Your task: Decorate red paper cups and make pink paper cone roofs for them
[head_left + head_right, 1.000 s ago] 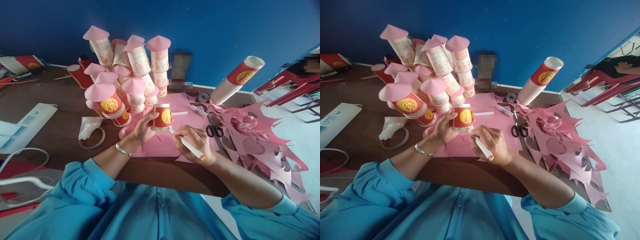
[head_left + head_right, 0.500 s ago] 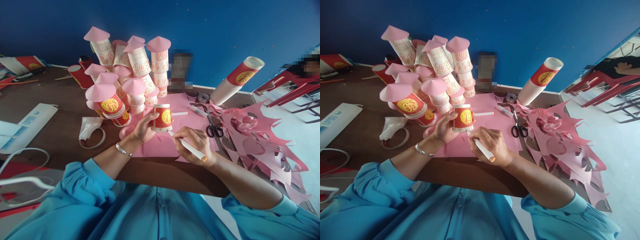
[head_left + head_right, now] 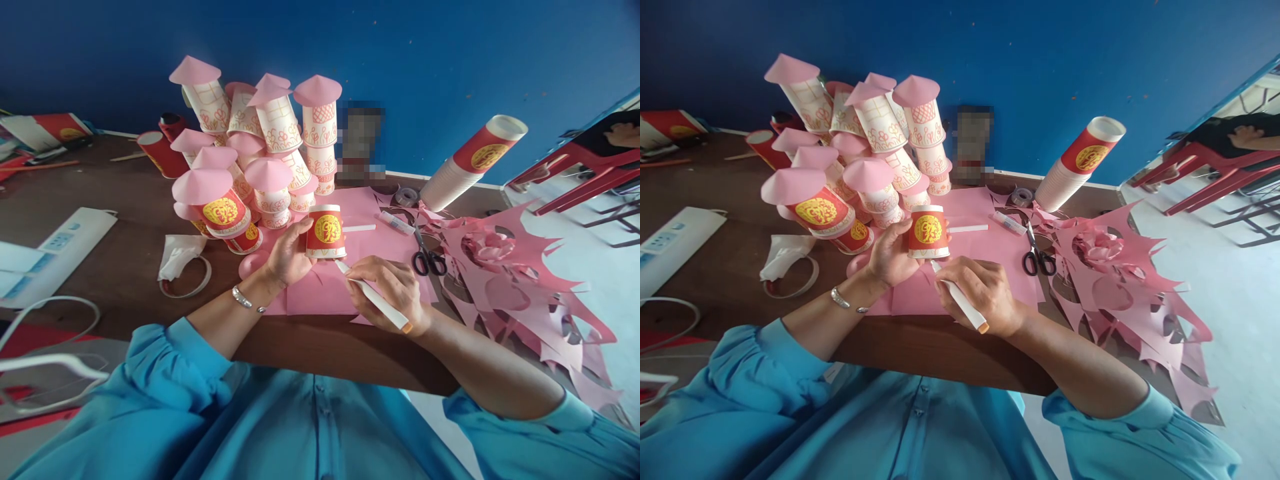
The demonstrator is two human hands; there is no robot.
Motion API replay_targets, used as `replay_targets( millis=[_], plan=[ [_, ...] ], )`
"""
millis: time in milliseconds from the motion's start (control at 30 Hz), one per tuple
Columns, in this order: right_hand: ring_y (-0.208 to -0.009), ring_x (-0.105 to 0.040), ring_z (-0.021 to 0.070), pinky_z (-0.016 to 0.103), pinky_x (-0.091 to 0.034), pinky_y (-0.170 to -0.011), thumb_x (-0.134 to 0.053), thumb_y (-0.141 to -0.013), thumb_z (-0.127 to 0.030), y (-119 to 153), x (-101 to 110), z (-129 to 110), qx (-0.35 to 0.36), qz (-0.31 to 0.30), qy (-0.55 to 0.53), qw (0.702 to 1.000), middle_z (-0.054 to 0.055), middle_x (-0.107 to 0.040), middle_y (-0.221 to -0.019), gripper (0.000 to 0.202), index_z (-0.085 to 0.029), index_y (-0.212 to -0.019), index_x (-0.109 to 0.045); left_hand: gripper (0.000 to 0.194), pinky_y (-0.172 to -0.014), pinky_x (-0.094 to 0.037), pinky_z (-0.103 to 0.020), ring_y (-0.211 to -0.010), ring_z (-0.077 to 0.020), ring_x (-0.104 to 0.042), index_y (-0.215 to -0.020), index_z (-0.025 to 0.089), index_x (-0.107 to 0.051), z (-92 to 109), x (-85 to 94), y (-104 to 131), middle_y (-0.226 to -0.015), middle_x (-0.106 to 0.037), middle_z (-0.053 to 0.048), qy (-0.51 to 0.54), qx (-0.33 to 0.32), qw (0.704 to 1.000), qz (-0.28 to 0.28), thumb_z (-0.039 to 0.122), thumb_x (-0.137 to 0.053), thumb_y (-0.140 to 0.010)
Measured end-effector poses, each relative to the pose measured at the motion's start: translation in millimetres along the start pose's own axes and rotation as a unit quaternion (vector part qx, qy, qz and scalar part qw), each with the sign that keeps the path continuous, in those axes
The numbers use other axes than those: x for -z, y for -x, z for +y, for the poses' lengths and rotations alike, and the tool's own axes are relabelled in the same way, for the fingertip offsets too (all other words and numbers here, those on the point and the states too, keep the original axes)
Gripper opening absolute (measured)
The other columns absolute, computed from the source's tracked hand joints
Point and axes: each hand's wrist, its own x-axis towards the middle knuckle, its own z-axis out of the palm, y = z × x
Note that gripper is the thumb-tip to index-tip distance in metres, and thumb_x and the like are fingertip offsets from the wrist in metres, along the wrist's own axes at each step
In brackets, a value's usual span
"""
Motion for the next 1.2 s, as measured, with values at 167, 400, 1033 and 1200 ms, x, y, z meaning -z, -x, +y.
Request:
replay_targets(
  millis=[167, 400, 1033, 1200],
  plan=[
    [-0.066, -0.073, 0.0164, 0.025, -0.057, -0.059, -0.066, -0.090, -0.004, 0.1, -1.8, 0.2, 0.005, 0.004, -0.007, 1.000, 0.002, -0.072, -0.077, 0.022, -0.019, -0.104, -0.060, 0.046, -0.093, -0.058, -0.043, -0.113, -0.0322, -0.070, -0.116, 0.021, -0.072, -6.2, 8.0, -2.1, -0.108, -0.077, -0.010, -0.064, -0.032, 0.996, -0.059, 0.052, -0.079, -0.082],
    [-0.065, -0.072, 0.0155, 0.025, -0.058, -0.060, -0.062, -0.093, -0.007, 0.6, -1.7, 0.7, 0.004, -0.001, 0.002, 1.000, 0.001, -0.073, -0.077, 0.021, -0.023, -0.106, -0.059, 0.038, -0.093, -0.055, -0.042, -0.108, -0.0295, -0.070, -0.109, 0.019, -0.071, -7.4, 7.1, -2.7, -0.106, -0.076, -0.010, -0.062, -0.040, 0.995, -0.061, 0.047, -0.078, -0.083],
    [-0.063, -0.071, 0.0150, 0.025, -0.056, -0.058, -0.061, -0.091, -0.007, 1.2, -0.9, 3.5, -0.002, -0.004, 0.021, 1.000, 0.001, -0.073, -0.077, 0.021, -0.023, -0.104, -0.057, 0.041, -0.090, -0.055, -0.041, -0.110, -0.0321, -0.071, -0.107, 0.013, -0.075, -3.2, 5.5, -1.2, -0.110, -0.078, -0.014, -0.040, -0.037, 0.996, -0.074, 0.045, -0.075, -0.080],
    [-0.065, -0.072, 0.0157, 0.025, -0.058, -0.062, -0.061, -0.091, -0.007, 0.7, -1.1, 3.3, -0.003, -0.003, 0.024, 1.000, 0.001, -0.074, -0.080, 0.023, -0.024, -0.107, -0.058, 0.048, -0.096, -0.054, -0.045, -0.113, -0.0346, -0.072, -0.116, 0.014, -0.073, -3.6, 6.5, -1.6, -0.111, -0.079, -0.015, -0.035, -0.035, 0.996, -0.074, 0.044, -0.076, -0.079]
  ],
)
